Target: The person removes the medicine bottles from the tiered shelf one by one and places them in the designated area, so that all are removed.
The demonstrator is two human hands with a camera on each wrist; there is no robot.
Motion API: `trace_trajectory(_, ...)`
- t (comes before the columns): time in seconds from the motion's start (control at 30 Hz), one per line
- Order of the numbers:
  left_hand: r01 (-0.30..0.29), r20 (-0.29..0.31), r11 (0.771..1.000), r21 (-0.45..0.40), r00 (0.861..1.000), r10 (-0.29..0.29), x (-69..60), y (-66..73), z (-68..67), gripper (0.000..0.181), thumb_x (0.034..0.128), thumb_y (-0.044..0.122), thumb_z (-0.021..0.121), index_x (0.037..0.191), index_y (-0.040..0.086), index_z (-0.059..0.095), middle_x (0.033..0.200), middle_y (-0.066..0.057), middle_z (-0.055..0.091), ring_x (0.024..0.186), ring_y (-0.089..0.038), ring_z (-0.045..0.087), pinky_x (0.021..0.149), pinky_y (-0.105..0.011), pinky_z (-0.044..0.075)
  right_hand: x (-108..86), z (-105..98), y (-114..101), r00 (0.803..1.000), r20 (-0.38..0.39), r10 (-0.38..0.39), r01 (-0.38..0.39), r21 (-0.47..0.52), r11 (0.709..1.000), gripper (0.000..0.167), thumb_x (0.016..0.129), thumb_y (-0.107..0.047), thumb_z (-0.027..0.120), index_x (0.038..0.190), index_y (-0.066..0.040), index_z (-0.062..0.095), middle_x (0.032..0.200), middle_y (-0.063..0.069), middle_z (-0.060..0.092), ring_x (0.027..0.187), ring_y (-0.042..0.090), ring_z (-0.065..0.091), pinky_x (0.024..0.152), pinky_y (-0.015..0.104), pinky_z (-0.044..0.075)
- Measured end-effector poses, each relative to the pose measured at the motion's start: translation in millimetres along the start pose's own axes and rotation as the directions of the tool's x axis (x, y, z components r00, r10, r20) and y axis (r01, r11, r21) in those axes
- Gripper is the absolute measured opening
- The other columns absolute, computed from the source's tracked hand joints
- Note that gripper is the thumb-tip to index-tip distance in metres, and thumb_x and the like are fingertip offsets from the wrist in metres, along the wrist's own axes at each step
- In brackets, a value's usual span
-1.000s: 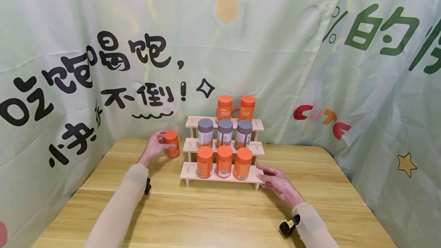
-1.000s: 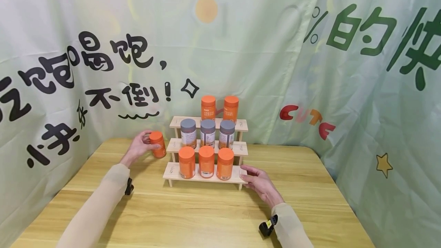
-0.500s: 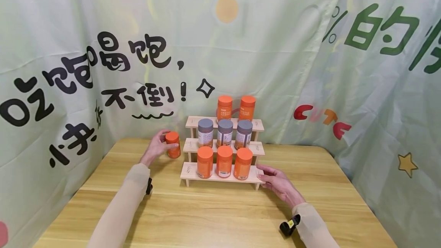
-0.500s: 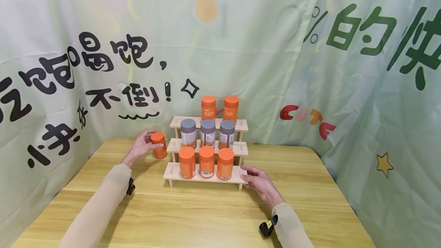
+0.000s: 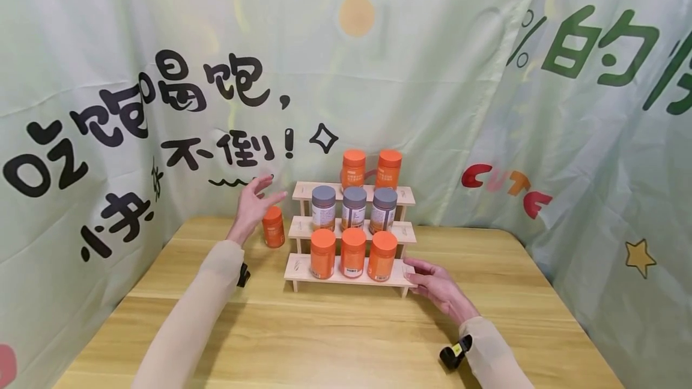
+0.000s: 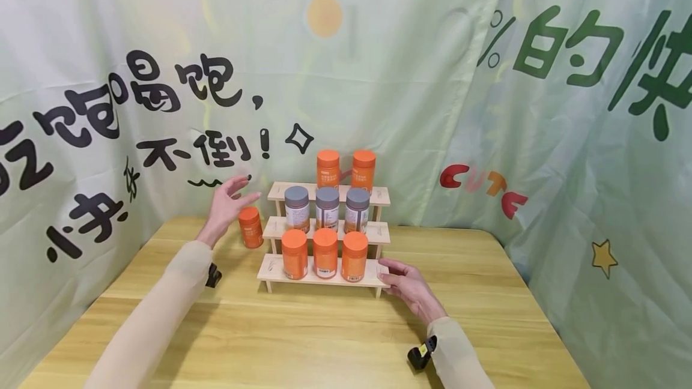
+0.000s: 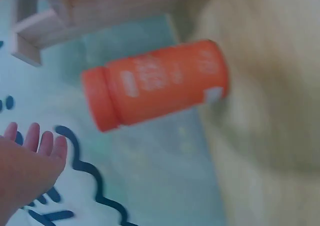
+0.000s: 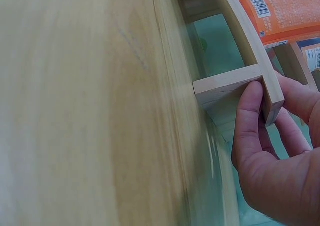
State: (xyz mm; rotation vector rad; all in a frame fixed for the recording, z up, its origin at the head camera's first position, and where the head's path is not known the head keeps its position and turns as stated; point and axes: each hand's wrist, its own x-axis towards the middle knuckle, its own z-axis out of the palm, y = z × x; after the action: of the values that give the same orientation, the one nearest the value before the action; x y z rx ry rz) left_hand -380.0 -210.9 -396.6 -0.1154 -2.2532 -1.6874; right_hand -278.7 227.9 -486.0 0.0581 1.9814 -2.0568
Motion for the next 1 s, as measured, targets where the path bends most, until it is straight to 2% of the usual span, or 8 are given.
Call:
trace_trajectory(0.2, -0.09, -0.007, 0.995, -0.03, 0.996, 0.09, 6.0, 27.6, 14.2, 0.069, 0.0802, 0.024, 0.082, 0.14, 0.007, 0.051, 0.142, -0.016, 0.053, 0.133, -0.032, 0.048, 0.113, -0.048, 0.037, 0.6, 0.3, 1.1, 1.0, -0.004, 0.006, -0.006, -0.013, 1.0, 0.059, 0.091, -0.008, 0.069, 0.143, 0.003, 0.045, 0.112, 0.004, 0.063, 0.082, 0.011, 0.064, 0.069, 0.024, 0.054)
trace_trajectory(0.37, -0.125, 0.062, 0.991, -0.041, 0.99, 0.128, 11.7, 53.7, 28.8, 0.068, 0.0811, 0.019, 0.081, 0.14, 0.005, 0.05, 0.138, -0.019, 0.056, 0.128, -0.033, 0.053, 0.108, -0.048, 0.042, 1.9, -0.6, 3.3, 1.0, -0.008, 0.01, -0.011, -0.01, 1.0, 0.058, 0.091, -0.008, 0.069, 0.143, 0.002, 0.045, 0.112, 0.003, 0.063, 0.082, 0.011, 0.065, 0.07, 0.024, 0.055)
trace_trajectory(0.5, -0.06, 0.174, 0.997, -0.043, 0.982, 0.067, 15.7, 72.5, 39.8, 0.071, 0.0833, 0.02, 0.079, 0.145, 0.009, 0.045, 0.139, -0.017, 0.055, 0.129, -0.032, 0.052, 0.105, -0.049, 0.046, 3.0, -0.6, 2.9, 1.0, -0.011, 0.003, -0.003, -0.012, 1.0, 0.058, 0.09, -0.008, 0.069, 0.142, 0.002, 0.047, 0.112, 0.004, 0.063, 0.084, 0.012, 0.065, 0.071, 0.025, 0.055)
trace_trajectory(0.6, 0.028, 0.26, 0.999, -0.039, 0.965, -0.017, 17.3, 84.3, 46.6, 0.074, 0.0838, 0.021, 0.079, 0.147, 0.011, 0.042, 0.141, -0.018, 0.052, 0.13, -0.032, 0.05, 0.104, -0.053, 0.045, 2.8, -0.6, 1.6, 1.0, -0.003, -0.002, 0.002, -0.023, 1.0, 0.058, 0.091, -0.009, 0.069, 0.143, 0.002, 0.045, 0.113, 0.004, 0.063, 0.084, 0.012, 0.064, 0.072, 0.025, 0.055)
trace_trajectory(0.67, 0.083, 0.297, 0.996, -0.023, 0.952, -0.072, 17.8, 90.3, 50.0, 0.075, 0.0836, 0.022, 0.079, 0.147, 0.011, 0.041, 0.141, -0.018, 0.052, 0.129, -0.033, 0.05, 0.106, -0.054, 0.043, 3.1, -0.3, 1.6, 1.0, -0.013, 0.002, -0.002, -0.018, 1.0, 0.058, 0.09, -0.008, 0.069, 0.142, 0.002, 0.046, 0.112, 0.004, 0.063, 0.083, 0.011, 0.065, 0.071, 0.025, 0.055)
trace_trajectory(0.77, 0.132, 0.322, 0.991, 0.012, 0.938, -0.129, 19.3, 94.7, 53.4, 0.074, 0.0833, 0.024, 0.079, 0.146, 0.011, 0.042, 0.14, -0.016, 0.054, 0.127, -0.032, 0.052, 0.108, -0.052, 0.041, 3.1, 0.0, 1.9, 1.0, -0.015, 0.007, -0.007, -0.018, 1.0, 0.057, 0.091, -0.007, 0.068, 0.143, 0.003, 0.046, 0.112, 0.004, 0.063, 0.083, 0.011, 0.065, 0.071, 0.024, 0.055)
trace_trajectory(0.87, 0.131, 0.333, 0.991, 0.021, 0.934, -0.131, 21.6, 97.8, 57.1, 0.074, 0.0832, 0.025, 0.079, 0.146, 0.012, 0.043, 0.138, -0.014, 0.055, 0.127, -0.031, 0.052, 0.108, -0.05, 0.041, 3.7, -0.7, 3.1, 1.0, -0.021, 0.004, -0.005, -0.019, 1.0, 0.056, 0.091, -0.008, 0.068, 0.142, 0.002, 0.047, 0.114, 0.005, 0.062, 0.084, 0.011, 0.065, 0.071, 0.024, 0.055)
trace_trajectory(1.0, 0.099, 0.355, 0.995, -0.008, 0.93, -0.09, 24.9, 103.8, 65.6, 0.073, 0.0836, 0.02, 0.079, 0.146, 0.009, 0.043, 0.139, -0.019, 0.054, 0.128, -0.032, 0.052, 0.108, -0.046, 0.042, 3.8, -2.3, 3.5, 1.0, -0.019, 0.0, -0.001, -0.027, 1.0, 0.056, 0.091, -0.009, 0.069, 0.142, 0.001, 0.047, 0.114, 0.004, 0.062, 0.084, 0.011, 0.065, 0.071, 0.024, 0.055)
